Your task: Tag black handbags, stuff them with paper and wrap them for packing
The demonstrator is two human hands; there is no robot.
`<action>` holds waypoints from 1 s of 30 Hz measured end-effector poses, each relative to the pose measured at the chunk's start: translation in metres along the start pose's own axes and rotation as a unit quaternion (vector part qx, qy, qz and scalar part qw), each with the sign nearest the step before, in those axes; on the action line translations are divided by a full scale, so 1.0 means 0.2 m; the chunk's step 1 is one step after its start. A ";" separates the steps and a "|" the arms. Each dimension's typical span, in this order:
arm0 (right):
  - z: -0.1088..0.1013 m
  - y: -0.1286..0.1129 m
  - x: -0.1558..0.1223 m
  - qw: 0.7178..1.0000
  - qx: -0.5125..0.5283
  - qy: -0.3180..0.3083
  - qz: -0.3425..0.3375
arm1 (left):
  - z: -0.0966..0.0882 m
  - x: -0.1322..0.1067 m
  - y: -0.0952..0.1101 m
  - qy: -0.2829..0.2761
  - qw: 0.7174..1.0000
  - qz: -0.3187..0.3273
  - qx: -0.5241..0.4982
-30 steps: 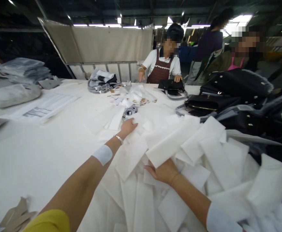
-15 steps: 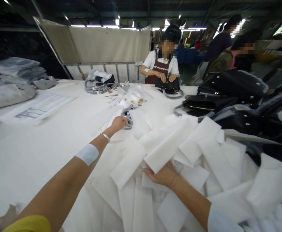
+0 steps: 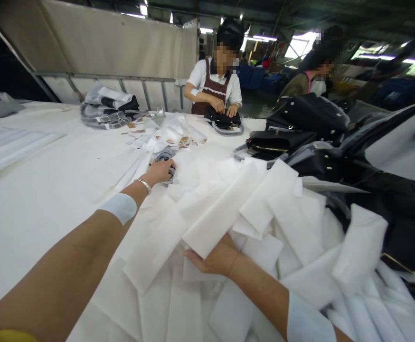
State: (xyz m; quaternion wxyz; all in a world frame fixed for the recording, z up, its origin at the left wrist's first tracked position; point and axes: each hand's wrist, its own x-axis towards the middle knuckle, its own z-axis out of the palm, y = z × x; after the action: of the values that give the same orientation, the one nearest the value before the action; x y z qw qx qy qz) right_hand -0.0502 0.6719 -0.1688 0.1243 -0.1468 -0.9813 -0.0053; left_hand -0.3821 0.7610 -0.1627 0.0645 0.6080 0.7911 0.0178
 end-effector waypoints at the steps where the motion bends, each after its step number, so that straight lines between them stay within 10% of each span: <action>1: 0.00 0.00 0.00 1.000 0.001 0.000 0.001 | 0.01 0.00 0.00 -0.006 1.000 0.011 -0.001; 15: 0.01 0.01 -0.01 1.000 0.024 -0.001 -0.004 | -0.02 0.08 0.04 -0.082 0.996 -0.016 0.012; 24: 0.01 0.01 0.01 0.998 0.032 -0.040 0.021 | -0.04 -0.24 -0.04 0.046 0.992 -0.089 -0.072; 30: -0.02 0.00 0.04 0.992 0.034 -0.116 0.023 | -0.40 -0.67 -0.16 0.180 0.955 -0.177 -0.157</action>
State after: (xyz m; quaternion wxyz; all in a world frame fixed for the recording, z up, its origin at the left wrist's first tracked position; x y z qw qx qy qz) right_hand -0.0568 0.6747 -0.1629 0.0146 -0.1650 -0.9850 0.0480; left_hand -0.3890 0.6272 -0.0766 0.0180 0.4272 0.8718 0.2392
